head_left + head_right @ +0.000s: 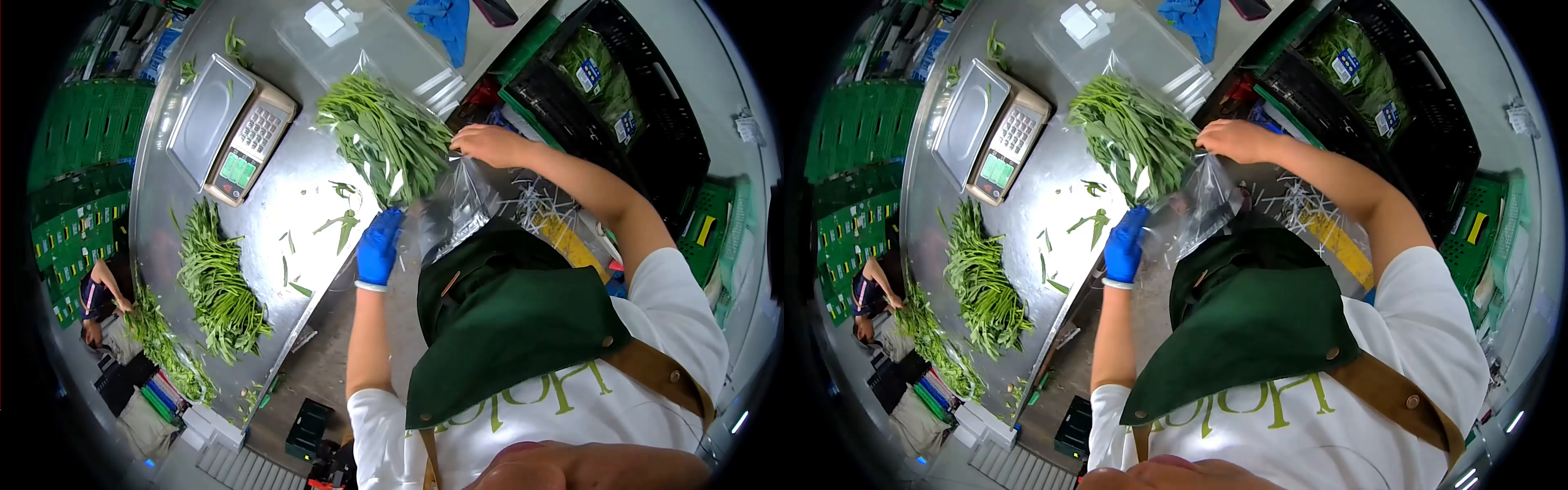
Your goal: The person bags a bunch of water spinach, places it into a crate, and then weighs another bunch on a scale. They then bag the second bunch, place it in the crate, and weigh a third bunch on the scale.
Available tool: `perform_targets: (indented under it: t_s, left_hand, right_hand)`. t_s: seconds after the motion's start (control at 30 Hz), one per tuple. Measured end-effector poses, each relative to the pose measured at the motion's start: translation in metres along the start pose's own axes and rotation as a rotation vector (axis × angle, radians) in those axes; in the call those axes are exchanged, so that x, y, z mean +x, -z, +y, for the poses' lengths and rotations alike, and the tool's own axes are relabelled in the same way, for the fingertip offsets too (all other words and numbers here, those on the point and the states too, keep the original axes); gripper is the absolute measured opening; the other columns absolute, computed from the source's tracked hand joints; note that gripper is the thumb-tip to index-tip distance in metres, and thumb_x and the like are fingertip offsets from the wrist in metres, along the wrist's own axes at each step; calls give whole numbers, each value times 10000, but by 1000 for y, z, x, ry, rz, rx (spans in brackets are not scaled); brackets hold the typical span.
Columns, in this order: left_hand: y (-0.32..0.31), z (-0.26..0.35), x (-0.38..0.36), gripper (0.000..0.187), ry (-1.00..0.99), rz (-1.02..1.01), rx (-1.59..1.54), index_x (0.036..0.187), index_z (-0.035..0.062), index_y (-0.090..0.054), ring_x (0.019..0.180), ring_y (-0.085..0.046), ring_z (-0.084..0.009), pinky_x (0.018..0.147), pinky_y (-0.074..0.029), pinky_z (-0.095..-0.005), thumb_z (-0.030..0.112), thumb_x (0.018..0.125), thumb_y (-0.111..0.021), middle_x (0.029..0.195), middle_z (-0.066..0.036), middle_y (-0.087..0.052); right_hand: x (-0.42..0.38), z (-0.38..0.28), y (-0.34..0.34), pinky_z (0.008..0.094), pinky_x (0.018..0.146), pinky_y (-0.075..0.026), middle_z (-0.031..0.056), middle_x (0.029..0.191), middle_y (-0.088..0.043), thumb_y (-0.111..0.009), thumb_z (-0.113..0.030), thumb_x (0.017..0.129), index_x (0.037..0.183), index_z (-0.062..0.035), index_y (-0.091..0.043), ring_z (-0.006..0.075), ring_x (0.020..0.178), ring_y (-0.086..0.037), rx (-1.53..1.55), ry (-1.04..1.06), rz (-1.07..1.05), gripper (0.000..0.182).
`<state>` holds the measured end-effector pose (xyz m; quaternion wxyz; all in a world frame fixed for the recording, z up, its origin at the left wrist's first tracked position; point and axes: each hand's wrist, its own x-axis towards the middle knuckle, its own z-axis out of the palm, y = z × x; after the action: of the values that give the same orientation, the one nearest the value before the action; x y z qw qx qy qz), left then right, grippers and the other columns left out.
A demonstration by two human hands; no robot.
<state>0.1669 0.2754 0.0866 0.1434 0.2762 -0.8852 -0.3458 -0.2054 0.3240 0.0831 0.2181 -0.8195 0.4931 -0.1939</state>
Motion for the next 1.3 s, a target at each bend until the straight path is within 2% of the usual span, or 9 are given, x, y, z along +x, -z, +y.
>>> perform_targets:
  t_s: [0.27, 0.5, 0.57, 0.77, 0.87, 0.9, 1.07, 1.17, 1.3]
  left_hand:
    - [36, -45, 43, 424, 851, -25, -774, 725, 51, -575, 458, -444, -101, 443, -346, -252, 404, 955, -524, 569, -13, -512]
    - [13, -66, 46, 490, 950, -13, -839, 616, 90, -498, 398, -409, -128, 407, -319, -272, 442, 957, -498, 507, -13, -437]
    - [15, -60, 46, 528, 934, -9, -798, 596, 74, -482, 383, -417, -144, 406, -333, -283, 445, 970, -464, 489, -30, -434]
    - [10, -70, 46, 510, 926, -61, -790, 660, 37, -534, 403, -473, -162, 408, -365, -298, 419, 985, -443, 511, -60, -480]
    - [3, -82, 45, 589, 685, -159, -442, 680, -17, -549, 400, -540, -210, 417, -426, -348, 439, 1003, -362, 490, -122, -505]
    - [7, -79, 51, 594, 880, -171, -620, 675, -16, -549, 395, -536, -211, 418, -426, -349, 441, 1003, -359, 487, -125, -505]
    - [12, -65, 71, 371, 1275, 77, -1052, 743, 18, -639, 448, -527, -157, 400, -351, -262, 363, 880, -634, 610, -65, -608]
    - [25, -51, 71, 228, 754, 378, -118, 822, 31, -668, 594, -615, -207, 564, -464, -313, 245, 791, -739, 671, -94, -644]
    - [52, -47, 98, 323, 246, 371, -53, 1170, 36, -572, 1040, -572, -288, 900, -436, -344, 41, 848, -593, 1153, -127, -611]
  right_hand:
    - [30, 17, -17, 328, 586, -504, 62, 674, -657, -464, -231, 981, 925, -46, -585, 177, 607, -643, 979, -761, 79, 229]
    - [30, -29, -12, 316, 601, -494, 61, 699, -647, -540, -230, 941, 893, -54, -596, 174, 610, -622, 669, -991, 558, 191]
    - [36, -56, -1, 314, 692, -490, 97, 840, -637, -598, -185, 901, 952, -46, -579, 165, 780, -628, 274, -893, 796, 150]
    - [111, -78, -46, 298, 741, -505, 36, 957, -618, -585, -232, 931, 1110, -21, -510, 141, 855, -593, 1325, -429, -114, 287]
    - [165, -4, -75, 318, 768, -524, 71, 1007, -607, -457, -309, 985, 1082, -41, -515, 185, 889, -618, 2102, -357, -83, 291]
    - [164, 19, -66, 357, 838, -518, 111, 1044, -608, -410, -330, 992, 1108, -32, -520, 234, 954, -622, 2171, -751, -50, 338]
    - [159, 47, -38, 417, 949, -470, 162, 1094, -620, -471, -308, 968, 1194, -43, -514, 290, 1053, -597, 2120, -657, 494, 351]
    - [108, 105, -74, 409, 933, -477, 156, 1112, -612, -523, -254, 952, 1202, -38, -509, 288, 1050, -596, 2030, -1023, 840, 330]
    - [103, 40, -34, 361, 898, -485, 133, 1116, -608, -572, -201, 932, 1227, -45, -500, 232, 1034, -599, 1399, -936, 782, 342]
